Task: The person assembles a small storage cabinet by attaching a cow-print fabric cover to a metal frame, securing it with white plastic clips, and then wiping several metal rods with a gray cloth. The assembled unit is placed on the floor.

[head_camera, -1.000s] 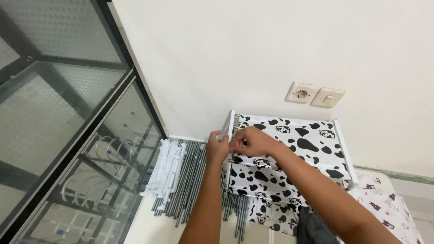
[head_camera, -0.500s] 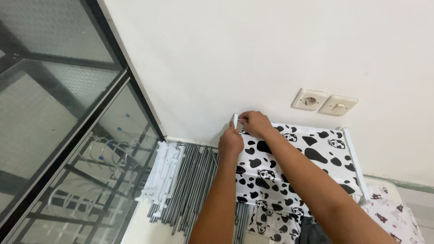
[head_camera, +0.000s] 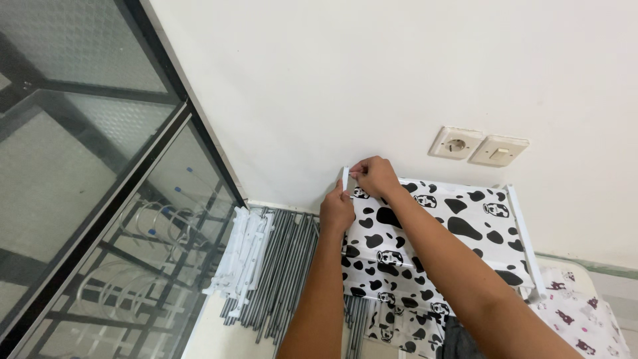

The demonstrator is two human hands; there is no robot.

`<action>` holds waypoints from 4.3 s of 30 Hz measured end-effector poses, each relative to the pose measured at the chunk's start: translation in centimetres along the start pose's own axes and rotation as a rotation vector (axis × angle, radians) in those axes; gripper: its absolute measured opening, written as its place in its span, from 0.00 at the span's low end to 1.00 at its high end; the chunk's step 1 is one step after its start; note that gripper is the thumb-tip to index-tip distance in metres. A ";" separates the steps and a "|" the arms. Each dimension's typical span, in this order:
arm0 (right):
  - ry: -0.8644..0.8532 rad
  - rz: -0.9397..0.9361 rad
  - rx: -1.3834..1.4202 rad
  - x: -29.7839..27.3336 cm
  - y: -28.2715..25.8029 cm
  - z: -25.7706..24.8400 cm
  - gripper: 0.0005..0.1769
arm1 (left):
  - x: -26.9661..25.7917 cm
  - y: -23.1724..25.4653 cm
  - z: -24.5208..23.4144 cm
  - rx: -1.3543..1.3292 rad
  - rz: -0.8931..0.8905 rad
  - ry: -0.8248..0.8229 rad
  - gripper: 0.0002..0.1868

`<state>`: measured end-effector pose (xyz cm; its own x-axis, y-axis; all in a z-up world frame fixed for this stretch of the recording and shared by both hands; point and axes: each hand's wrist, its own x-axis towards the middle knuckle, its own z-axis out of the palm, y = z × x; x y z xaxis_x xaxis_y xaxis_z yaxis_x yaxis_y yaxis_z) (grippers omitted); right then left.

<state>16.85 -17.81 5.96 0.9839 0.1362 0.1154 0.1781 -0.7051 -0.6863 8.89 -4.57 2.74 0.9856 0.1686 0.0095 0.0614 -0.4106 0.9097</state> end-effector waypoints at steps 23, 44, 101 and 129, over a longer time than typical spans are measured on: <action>0.458 -0.068 0.238 -15.7 7.5 -16.4 0.19 | 4.3 -5.4 -0.2 -0.032 0.102 -0.227 0.26; 0.333 0.527 0.450 -16.9 18.9 -18.0 0.30 | 2.2 -2.5 1.6 -0.460 -0.038 -0.281 0.40; 0.165 0.452 0.350 -23.1 18.4 -18.0 0.41 | -7.0 -1.9 -0.9 0.204 -0.089 0.038 0.30; 0.218 0.390 0.076 -22.8 22.8 -14.4 0.39 | -8.5 -1.6 -0.5 0.259 -0.214 0.200 0.24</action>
<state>-1.31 -46.99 -1.99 0.9584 -0.2848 -0.0195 -0.1997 -0.6203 -0.7585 0.38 -4.93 1.41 0.8979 0.4353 -0.0650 0.3248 -0.5558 0.7652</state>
